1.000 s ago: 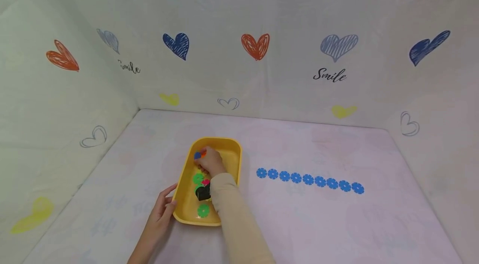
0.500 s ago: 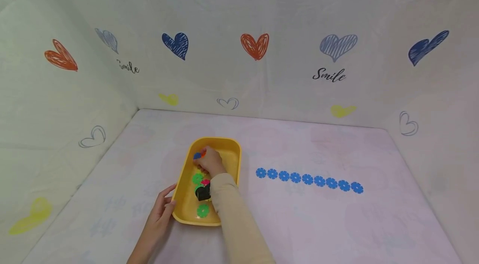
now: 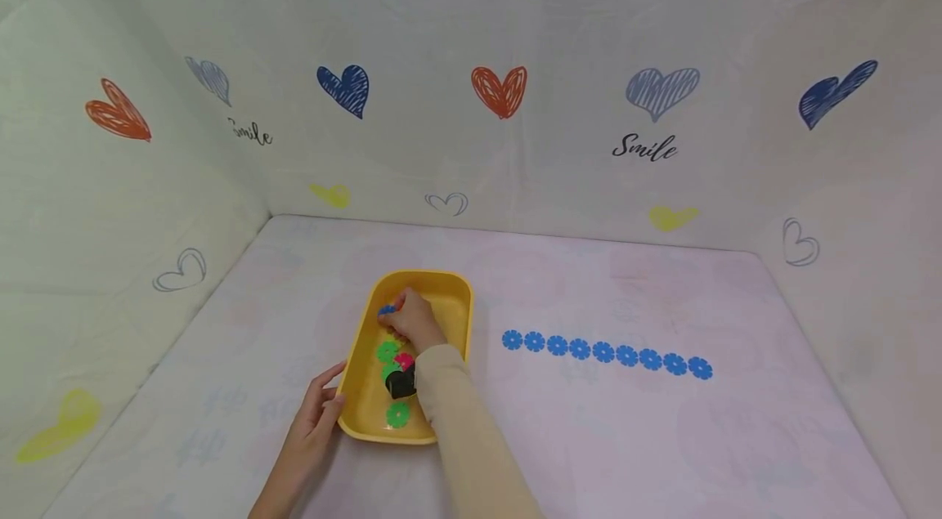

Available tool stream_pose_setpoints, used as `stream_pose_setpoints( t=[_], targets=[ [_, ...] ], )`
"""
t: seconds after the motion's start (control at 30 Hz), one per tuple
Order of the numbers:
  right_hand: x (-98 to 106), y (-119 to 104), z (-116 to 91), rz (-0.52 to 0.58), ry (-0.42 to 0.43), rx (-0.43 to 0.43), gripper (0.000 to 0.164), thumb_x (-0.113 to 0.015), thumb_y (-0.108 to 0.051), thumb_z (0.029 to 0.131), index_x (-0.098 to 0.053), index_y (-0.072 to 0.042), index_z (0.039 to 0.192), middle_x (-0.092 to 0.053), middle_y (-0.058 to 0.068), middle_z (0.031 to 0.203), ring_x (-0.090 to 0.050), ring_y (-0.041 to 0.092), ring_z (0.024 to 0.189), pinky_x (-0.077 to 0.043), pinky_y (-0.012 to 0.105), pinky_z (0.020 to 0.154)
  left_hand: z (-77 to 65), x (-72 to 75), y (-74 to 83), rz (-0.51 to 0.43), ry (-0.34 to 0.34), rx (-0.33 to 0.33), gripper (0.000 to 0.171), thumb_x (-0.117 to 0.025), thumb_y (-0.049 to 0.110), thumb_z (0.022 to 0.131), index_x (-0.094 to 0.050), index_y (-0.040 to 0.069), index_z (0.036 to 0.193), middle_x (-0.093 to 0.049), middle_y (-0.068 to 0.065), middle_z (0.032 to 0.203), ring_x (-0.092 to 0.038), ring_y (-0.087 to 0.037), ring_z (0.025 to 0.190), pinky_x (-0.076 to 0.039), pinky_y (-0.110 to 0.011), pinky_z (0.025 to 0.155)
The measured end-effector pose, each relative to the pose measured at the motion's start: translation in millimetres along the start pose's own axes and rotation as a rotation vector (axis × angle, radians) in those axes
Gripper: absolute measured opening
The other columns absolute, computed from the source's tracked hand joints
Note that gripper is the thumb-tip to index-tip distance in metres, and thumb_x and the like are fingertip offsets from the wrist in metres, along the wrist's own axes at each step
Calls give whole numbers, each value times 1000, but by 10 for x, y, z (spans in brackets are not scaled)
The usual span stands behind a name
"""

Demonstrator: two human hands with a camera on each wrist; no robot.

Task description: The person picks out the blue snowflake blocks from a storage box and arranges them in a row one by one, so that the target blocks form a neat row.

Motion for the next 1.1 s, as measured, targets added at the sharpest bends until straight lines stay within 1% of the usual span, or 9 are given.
stream_pose_setpoints(
  t=[0.17,0.3,0.4,0.53,0.63,0.7,0.87,1.0,1.1],
  targets=[
    [-14,-39,-34,-80,-24,47,20,-66,-12,86,-48,-3,91,-64,10,69,-53,13,55,-43,21,53,-1,16,-6,4,3,1,39,-44,23,99,-38,26,138,-56,-13,110,-46,-6,64,-40,-21,63],
    [3,-74,-85,-135,-48,94,16,-63,-10,88,-48,-5,85,-56,6,63,-48,15,53,-40,21,51,3,17,-5,-4,-5,-6,40,-44,22,99,-38,25,138,-56,-13,110,-45,-6,64,-39,-21,63],
    [17,-108,-151,-137,-86,109,14,-62,-9,88,-49,-5,83,-56,8,64,-50,17,54,-43,23,52,4,18,-2,0,-2,-13,40,-44,21,99,-38,25,138,-56,-13,109,-45,-6,65,-39,-21,63],
    [23,-160,-251,-121,-166,127,12,-62,-9,88,-52,-4,83,-62,12,70,-58,20,60,-50,29,58,9,18,-1,8,1,-15,40,-44,22,99,-39,25,138,-57,-13,109,-46,-6,65,-39,-21,63],
    [42,-212,-345,-112,-223,172,11,-61,-9,88,-53,-3,85,-64,12,72,-60,22,62,-50,30,59,13,16,-2,1,-2,-13,40,-44,22,99,-38,25,138,-57,-13,110,-45,-6,64,-39,-21,62],
    [72,-243,-426,-109,-246,202,11,-60,-10,89,-53,-3,86,-65,14,72,-62,27,64,-50,32,59,15,12,-3,-4,-6,-11,40,-44,22,99,-38,25,138,-56,-13,110,-45,-7,64,-39,-21,62],
    [225,-263,-656,-96,-222,231,15,-60,-19,91,-55,-4,91,-66,16,76,-64,37,75,-52,38,65,18,-6,-9,-5,-16,4,40,-44,22,99,-37,26,139,-56,-12,111,-45,-7,65,-40,-21,63],
    [401,-224,-841,-45,-174,204,18,-59,-22,92,-57,-5,96,-66,17,82,-65,32,78,-54,39,74,21,-14,-16,1,-13,14,41,-44,23,99,-37,27,139,-56,-12,111,-45,-8,66,-40,-20,63],
    [544,-164,-950,-10,-134,187,19,-58,-22,92,-57,-4,99,-66,17,85,-66,27,78,-54,39,76,20,-13,-22,2,-8,15,41,-44,23,99,-38,27,138,-56,-12,111,-44,-8,65,-39,-20,63]
  ],
)
Point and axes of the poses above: each hand's wrist, its own z-axis towards the middle knuckle, its own x-axis out of the back of the hand, y = z × x, the point moved 5 cm from there along z, towards the middle knuckle
